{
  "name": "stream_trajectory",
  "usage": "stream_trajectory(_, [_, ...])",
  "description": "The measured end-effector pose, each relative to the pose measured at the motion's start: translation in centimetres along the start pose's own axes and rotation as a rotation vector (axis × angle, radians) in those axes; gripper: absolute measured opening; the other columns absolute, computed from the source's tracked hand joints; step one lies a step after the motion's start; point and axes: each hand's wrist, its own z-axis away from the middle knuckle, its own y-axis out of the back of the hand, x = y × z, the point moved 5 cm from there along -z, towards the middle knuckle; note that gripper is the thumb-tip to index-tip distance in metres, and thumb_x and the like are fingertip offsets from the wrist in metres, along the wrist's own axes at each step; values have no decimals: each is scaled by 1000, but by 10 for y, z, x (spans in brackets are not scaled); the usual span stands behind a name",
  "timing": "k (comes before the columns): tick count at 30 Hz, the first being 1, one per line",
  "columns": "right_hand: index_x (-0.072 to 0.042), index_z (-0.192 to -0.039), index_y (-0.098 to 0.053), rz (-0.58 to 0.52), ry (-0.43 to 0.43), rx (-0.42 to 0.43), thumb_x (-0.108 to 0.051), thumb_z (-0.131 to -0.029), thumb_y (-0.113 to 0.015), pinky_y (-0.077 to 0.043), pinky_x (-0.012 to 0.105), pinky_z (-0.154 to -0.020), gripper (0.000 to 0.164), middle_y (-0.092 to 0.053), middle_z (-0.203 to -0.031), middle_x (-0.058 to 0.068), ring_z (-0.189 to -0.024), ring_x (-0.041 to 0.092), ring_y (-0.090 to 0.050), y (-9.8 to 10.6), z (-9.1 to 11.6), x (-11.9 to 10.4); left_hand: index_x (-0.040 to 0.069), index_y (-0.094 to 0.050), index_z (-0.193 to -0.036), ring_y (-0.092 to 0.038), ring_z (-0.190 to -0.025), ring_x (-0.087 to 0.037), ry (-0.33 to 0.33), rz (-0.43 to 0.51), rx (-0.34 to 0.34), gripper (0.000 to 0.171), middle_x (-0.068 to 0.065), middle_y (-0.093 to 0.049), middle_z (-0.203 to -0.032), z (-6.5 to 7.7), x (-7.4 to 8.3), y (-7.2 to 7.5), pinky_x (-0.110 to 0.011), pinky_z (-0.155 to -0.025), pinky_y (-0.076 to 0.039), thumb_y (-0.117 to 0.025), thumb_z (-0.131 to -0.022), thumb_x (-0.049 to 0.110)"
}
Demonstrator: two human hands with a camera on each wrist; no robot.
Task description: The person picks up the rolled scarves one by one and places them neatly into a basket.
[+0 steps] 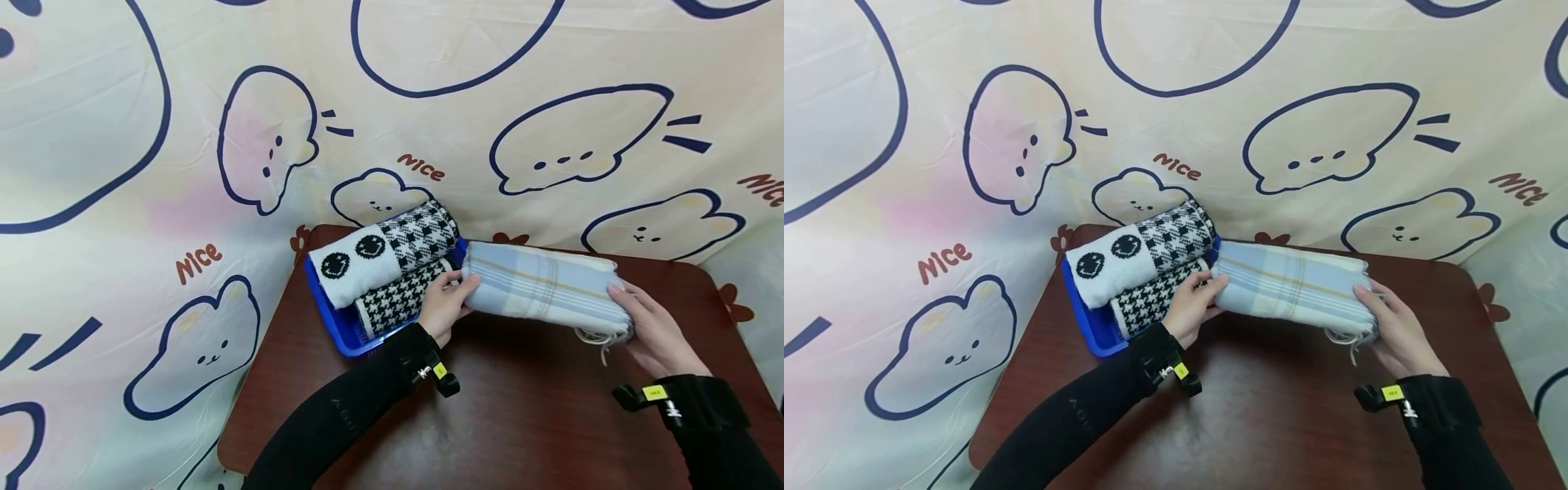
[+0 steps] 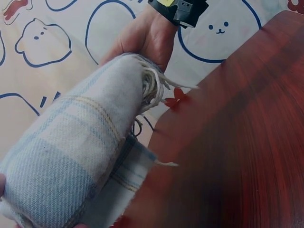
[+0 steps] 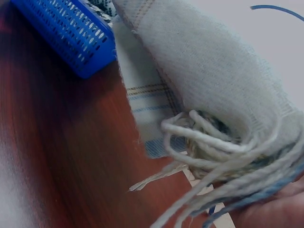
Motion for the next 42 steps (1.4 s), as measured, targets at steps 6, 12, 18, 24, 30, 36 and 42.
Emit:
stream_trajectory(6, [-27,-156,-9,63,11,2,-32,-101,-49,-51,23,-76,68,-43,-124,-8,-100,4,-51,-10,-7,-4,15,-61,-120,-66,-98,-18,-4,10,7,37,-5,-68,-110,2,3,8,-36,-84,-56,-71,-88,32])
stream_trajectory(12, [-24,-156,-10,40,26,-37,-30,-102,-48,-52,25,-75,66,-44,-123,-6,-98,6,-54,-19,-13,-8,15,-61,-120,-67,-96,-19,-13,20,31,38,-6,-69,-109,5,7,16,-37,-83,-56,-72,-88,32])
stream_trajectory(18, [-23,-156,-6,32,14,-51,-30,-102,-49,-52,25,-75,70,-44,-123,-5,-97,5,-55,-24,-18,-8,15,-61,-119,-67,-97,-19,-3,30,40,38,-6,-69,-109,6,9,21,-37,-83,-56,-73,-87,31])
stream_trajectory(24, [-23,-156,-7,22,-5,-55,-29,-101,-50,-53,25,-75,71,-46,-122,-5,-96,5,-57,-31,-23,-9,14,-61,-119,-67,-97,-19,1,31,52,37,-6,-69,-111,8,12,28,-36,-82,-56,-72,-87,31])
stream_trajectory(30, [-22,-157,-7,51,-16,-58,-32,-100,-52,-53,25,-76,73,-43,-124,-4,-95,5,-56,-39,-27,-10,14,-60,-119,-67,-98,-20,6,21,61,39,-6,-68,-111,11,14,36,-37,-83,-56,-72,-87,33])
stream_trajectory(36, [-23,-156,-7,43,-21,-86,-32,-100,-51,-54,26,-77,72,-43,-125,-3,-95,7,-58,-48,-32,-9,11,-59,-119,-67,-98,-21,0,42,68,39,-8,-68,-113,12,15,44,-38,-83,-56,-72,-88,30])
stream_trajectory(42, [-25,-156,-8,77,-31,-87,-35,-99,-53,-54,26,-78,74,-42,-125,-3,-95,8,-58,-56,-36,-11,11,-59,-118,-67,-92,-20,-2,35,90,38,-9,-69,-110,14,16,52,-38,-82,-57,-71,-88,30])
